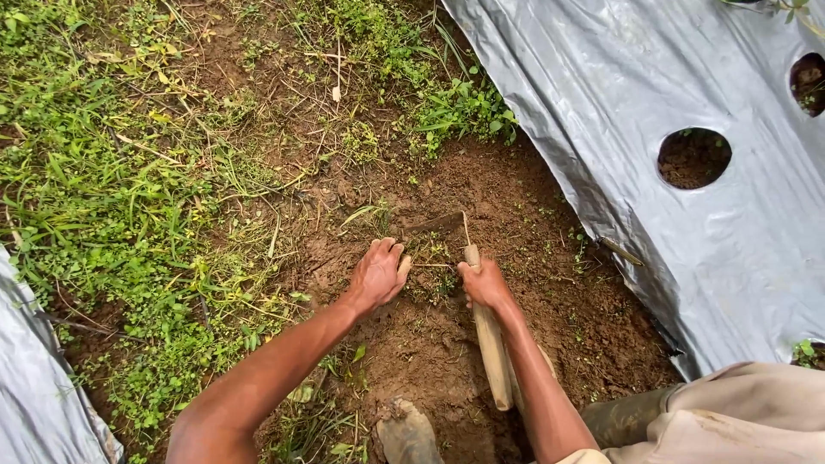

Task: The person uses a hand hoe to loosen soil and remove weeds from the ground between rows of plants covered with plastic mulch. The person gathers the uprooted weeds by hand and discards them onto a nearby path.

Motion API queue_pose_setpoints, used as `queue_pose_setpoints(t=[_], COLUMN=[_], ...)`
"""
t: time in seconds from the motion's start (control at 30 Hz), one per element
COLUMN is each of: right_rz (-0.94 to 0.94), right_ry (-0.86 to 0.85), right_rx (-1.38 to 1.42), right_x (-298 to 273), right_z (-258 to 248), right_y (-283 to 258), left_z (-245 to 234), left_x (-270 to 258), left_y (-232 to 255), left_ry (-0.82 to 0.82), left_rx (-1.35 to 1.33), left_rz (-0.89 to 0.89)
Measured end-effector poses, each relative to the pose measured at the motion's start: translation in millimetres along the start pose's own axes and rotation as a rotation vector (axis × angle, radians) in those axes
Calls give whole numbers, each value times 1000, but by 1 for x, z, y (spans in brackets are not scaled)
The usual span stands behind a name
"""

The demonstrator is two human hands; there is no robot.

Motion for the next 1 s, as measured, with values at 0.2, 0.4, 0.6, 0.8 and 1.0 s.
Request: queue_pose_setpoints(t=[0.2,0.4,0.6,0.8,1.0], right_rz=[83,158,276,415,513], right_ry=[75,134,229,295,331], right_rx=[83,252,423,365,628], right_x=[-35,-59,-78,-78,-113], right_z=[19,45,68,98,115], right_y=[22,11,2,51,49], left_z=[-56,-53,-32,21,-10], left_x=[-30,-45,-22,-10,-28], left_y=[49,73,89,61,87], left_ry=[-14,-5,-139,-167,2], left_rx=[-173,42,340,53,-2], left_rz=[-32,78,-91,-326,-396])
Point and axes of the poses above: each hand's wrist, its own x-axis towards the middle knuckle, its own z-axis out of the palm, y = z × x, the point moved 3 cm from there along x, towards the middle knuckle, and after that the axes turned 4 degrees about y, right-handed, at the moved point
